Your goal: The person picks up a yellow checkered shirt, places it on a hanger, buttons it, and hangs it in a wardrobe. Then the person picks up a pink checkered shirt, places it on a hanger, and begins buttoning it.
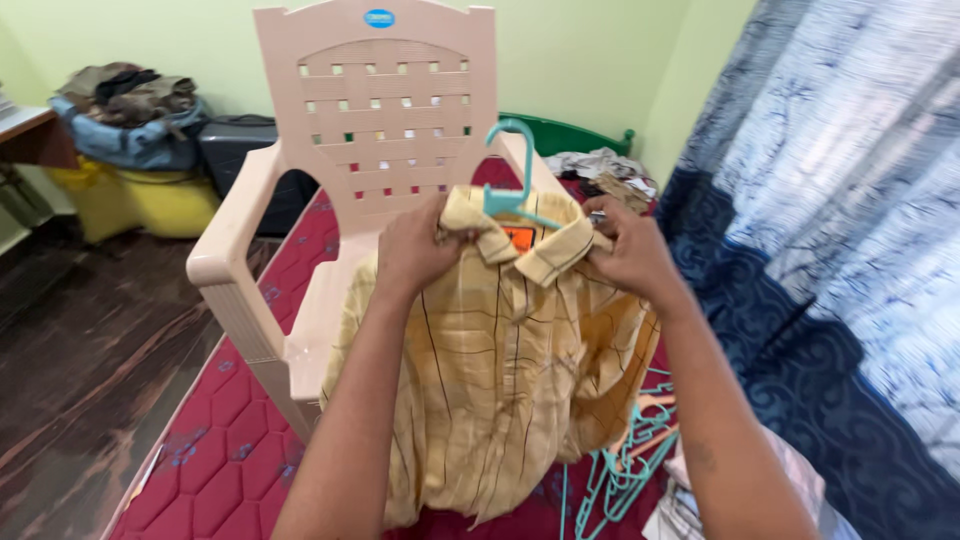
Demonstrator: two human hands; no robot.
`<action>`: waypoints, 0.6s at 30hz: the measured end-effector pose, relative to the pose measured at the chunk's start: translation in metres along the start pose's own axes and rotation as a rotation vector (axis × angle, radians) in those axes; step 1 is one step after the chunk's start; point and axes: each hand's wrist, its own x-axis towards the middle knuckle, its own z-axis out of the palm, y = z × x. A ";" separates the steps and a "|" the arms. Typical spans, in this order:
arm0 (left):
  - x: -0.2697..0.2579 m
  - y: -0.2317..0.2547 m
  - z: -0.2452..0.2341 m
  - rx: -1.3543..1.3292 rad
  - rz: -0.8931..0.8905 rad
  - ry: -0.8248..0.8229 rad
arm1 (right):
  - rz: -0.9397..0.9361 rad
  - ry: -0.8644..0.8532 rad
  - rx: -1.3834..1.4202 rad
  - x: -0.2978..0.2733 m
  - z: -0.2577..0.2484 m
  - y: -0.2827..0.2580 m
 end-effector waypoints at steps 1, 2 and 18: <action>0.002 0.010 -0.006 -0.061 0.047 0.061 | 0.067 -0.028 -0.105 -0.004 -0.017 -0.002; 0.005 0.019 -0.013 -0.060 0.037 0.048 | 0.135 -0.057 -0.208 -0.009 -0.031 -0.004; 0.018 0.131 -0.038 -0.226 0.288 -0.121 | 0.301 0.255 -0.442 -0.127 -0.174 -0.097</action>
